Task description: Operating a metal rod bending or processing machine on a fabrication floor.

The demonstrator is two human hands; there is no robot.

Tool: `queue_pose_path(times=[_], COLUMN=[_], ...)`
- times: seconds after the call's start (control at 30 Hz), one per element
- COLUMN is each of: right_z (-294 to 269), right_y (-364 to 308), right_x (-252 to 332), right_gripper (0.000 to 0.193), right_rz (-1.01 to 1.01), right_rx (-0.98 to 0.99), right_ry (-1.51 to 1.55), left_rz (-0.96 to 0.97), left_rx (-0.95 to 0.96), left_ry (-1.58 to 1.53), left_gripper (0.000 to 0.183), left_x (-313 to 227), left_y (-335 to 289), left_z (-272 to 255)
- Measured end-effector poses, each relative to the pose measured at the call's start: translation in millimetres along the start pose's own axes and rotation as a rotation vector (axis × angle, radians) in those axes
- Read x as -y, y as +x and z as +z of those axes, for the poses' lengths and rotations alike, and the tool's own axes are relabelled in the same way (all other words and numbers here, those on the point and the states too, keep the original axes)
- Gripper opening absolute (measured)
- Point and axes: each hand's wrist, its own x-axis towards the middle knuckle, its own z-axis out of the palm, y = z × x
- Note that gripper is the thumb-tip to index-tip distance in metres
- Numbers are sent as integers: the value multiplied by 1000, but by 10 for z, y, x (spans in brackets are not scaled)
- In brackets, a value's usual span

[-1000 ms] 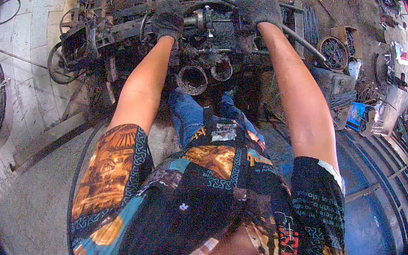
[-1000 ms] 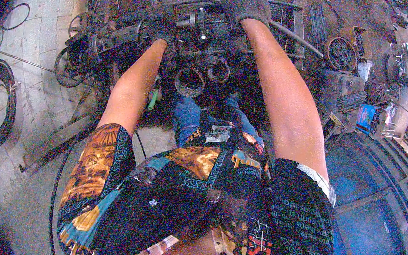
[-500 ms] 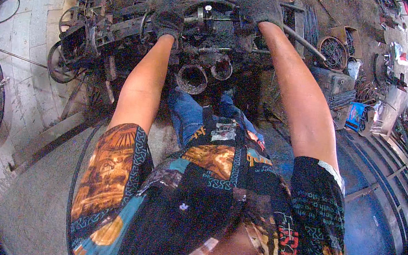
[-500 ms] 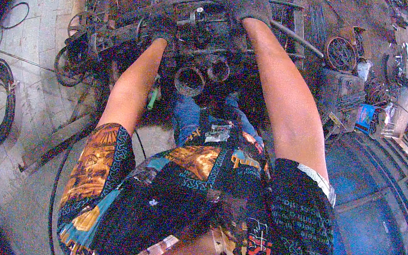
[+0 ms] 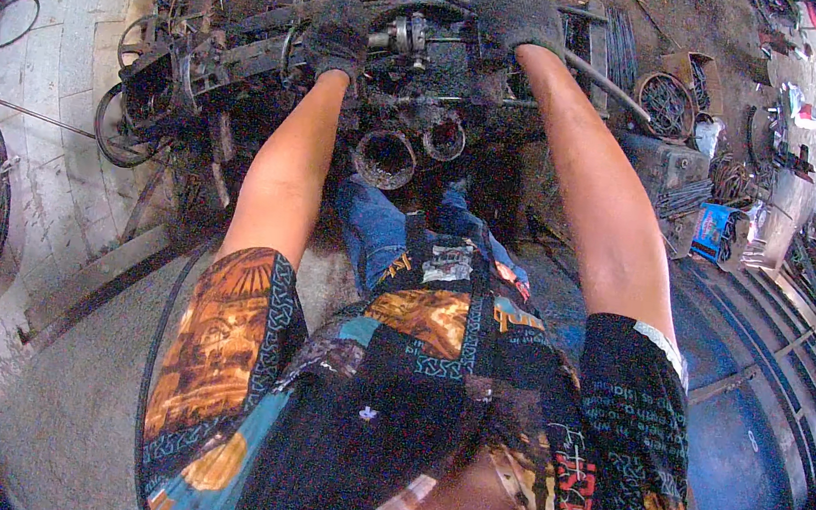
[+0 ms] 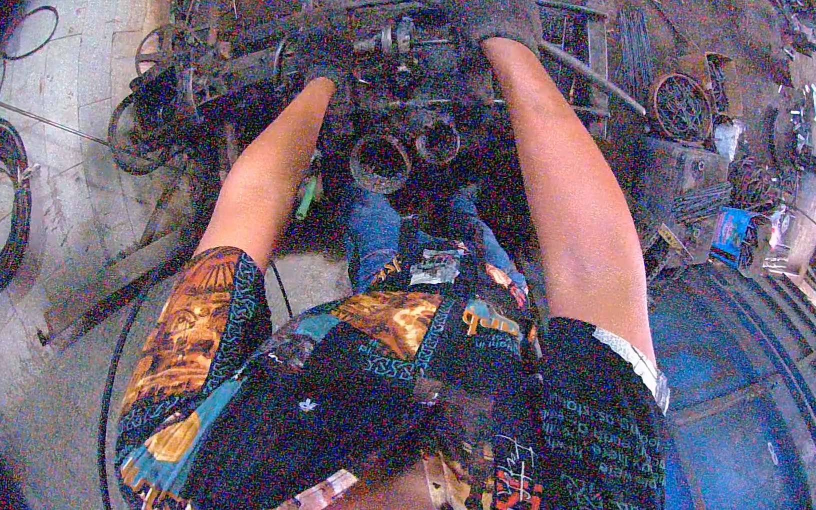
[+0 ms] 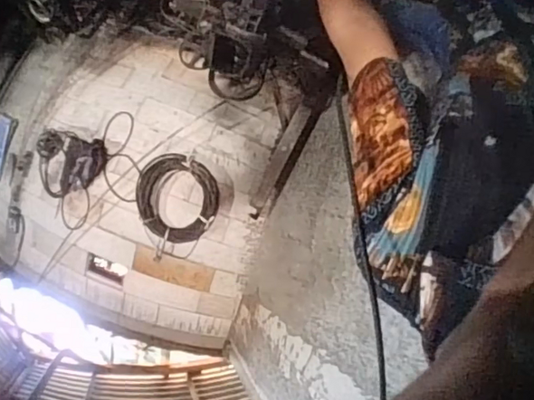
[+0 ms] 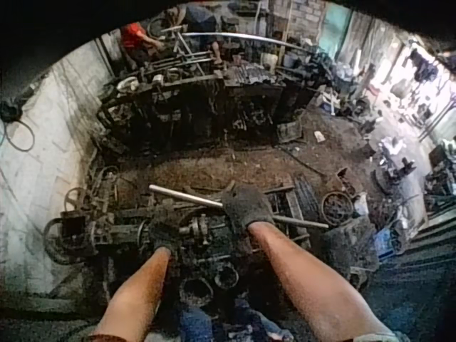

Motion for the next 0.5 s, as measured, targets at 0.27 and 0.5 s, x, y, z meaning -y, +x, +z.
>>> queue_pose_path(times=[0.27, 0.5], right_z=[143, 75], right_y=[85, 57], right_x=[-108, -54], right_gripper=[54, 47], right_rz=[-77, -33], right_rx=[-138, 13], right_ry=[18, -72], left_rz=[-106, -75], left_rx=[136, 54], left_ry=[-141, -126], left_gripper=[40, 41], left_x=[-81, -60], left_y=[20, 24], left_z=[-241, -268])
